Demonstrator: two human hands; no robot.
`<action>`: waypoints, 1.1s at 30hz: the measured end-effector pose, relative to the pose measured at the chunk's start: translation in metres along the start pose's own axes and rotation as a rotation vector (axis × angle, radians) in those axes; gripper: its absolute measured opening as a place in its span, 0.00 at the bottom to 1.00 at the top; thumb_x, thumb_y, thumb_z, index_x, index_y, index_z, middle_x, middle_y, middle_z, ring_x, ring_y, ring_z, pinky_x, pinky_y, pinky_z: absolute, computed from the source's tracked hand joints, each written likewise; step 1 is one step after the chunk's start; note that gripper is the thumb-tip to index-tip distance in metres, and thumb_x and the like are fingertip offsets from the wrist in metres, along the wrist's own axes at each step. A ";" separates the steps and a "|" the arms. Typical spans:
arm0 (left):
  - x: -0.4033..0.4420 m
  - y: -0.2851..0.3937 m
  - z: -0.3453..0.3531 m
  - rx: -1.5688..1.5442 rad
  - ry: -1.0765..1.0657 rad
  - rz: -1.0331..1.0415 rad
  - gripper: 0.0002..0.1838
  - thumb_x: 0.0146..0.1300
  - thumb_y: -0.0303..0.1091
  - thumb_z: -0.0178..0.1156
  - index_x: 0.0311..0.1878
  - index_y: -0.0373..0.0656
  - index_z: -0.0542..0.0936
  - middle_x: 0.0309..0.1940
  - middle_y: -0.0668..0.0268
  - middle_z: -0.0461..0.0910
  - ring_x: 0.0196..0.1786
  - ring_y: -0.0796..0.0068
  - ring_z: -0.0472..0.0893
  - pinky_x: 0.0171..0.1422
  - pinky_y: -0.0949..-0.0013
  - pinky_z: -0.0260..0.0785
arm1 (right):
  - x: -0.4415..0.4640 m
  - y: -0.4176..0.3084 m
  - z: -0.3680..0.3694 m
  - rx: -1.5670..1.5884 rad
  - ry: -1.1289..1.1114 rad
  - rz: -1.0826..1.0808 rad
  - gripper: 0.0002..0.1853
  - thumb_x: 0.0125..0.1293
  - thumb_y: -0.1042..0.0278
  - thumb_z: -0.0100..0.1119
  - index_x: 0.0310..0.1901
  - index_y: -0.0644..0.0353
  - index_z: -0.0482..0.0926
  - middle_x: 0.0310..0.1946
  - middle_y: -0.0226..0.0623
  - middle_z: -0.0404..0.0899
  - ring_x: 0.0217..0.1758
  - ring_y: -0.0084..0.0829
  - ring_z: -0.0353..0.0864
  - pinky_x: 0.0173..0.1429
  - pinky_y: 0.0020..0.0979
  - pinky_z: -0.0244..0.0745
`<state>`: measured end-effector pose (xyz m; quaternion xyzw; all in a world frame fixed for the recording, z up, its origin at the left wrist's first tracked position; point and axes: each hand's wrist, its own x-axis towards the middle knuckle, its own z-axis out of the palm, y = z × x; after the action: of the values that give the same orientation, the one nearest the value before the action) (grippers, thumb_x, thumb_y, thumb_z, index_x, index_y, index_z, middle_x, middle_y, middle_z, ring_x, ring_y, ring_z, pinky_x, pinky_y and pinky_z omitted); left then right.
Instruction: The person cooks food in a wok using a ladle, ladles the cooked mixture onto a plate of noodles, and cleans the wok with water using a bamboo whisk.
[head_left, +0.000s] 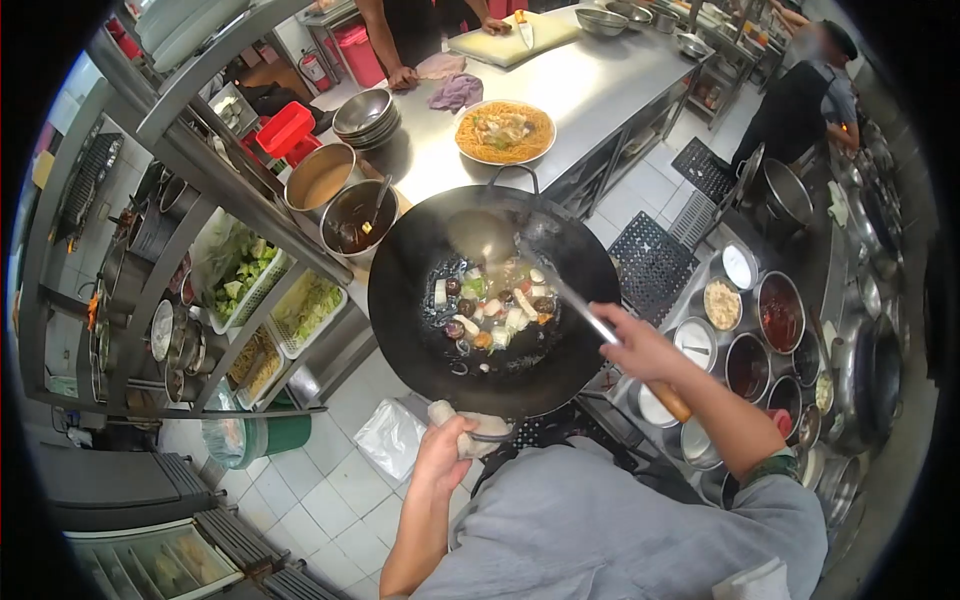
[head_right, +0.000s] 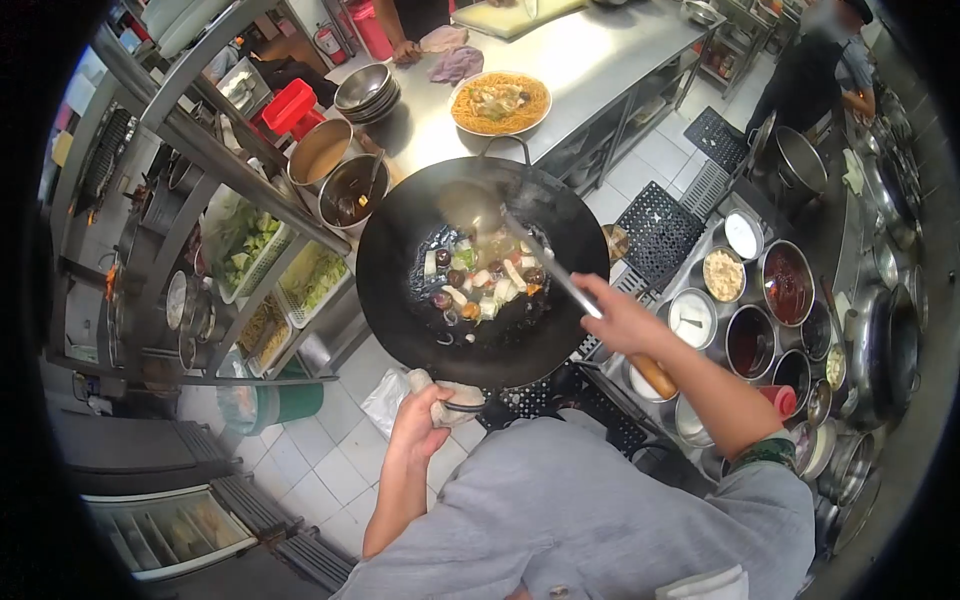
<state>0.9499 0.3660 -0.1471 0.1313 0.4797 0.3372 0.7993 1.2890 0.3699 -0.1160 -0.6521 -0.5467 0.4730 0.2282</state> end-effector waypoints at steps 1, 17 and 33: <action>-0.002 0.001 0.001 0.012 0.005 -0.006 0.15 0.58 0.24 0.58 0.49 0.31 0.75 0.41 0.51 0.82 0.43 0.54 0.85 0.49 0.50 0.80 | -0.010 -0.008 0.006 0.055 -0.094 0.049 0.33 0.66 0.73 0.58 0.72 0.50 0.61 0.28 0.30 0.74 0.25 0.20 0.73 0.27 0.27 0.68; -0.015 0.007 0.023 0.188 -0.030 0.165 0.14 0.60 0.23 0.56 0.50 0.34 0.74 0.42 0.60 0.79 0.43 0.65 0.82 0.50 0.63 0.77 | -0.082 -0.062 0.028 0.499 -0.189 0.452 0.30 0.70 0.73 0.51 0.72 0.49 0.58 0.24 0.28 0.68 0.16 0.20 0.66 0.18 0.24 0.61; -0.015 0.007 0.000 0.027 0.002 0.005 0.15 0.61 0.27 0.54 0.47 0.25 0.77 0.43 0.45 0.82 0.43 0.50 0.84 0.45 0.52 0.79 | -0.066 -0.050 0.027 1.106 -0.229 0.410 0.17 0.72 0.73 0.50 0.60 0.47 0.65 0.26 0.26 0.67 0.17 0.14 0.62 0.16 0.23 0.60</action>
<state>0.9426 0.3613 -0.1334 0.1431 0.4847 0.3330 0.7961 1.2437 0.3174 -0.0636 -0.4736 -0.1035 0.7891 0.3773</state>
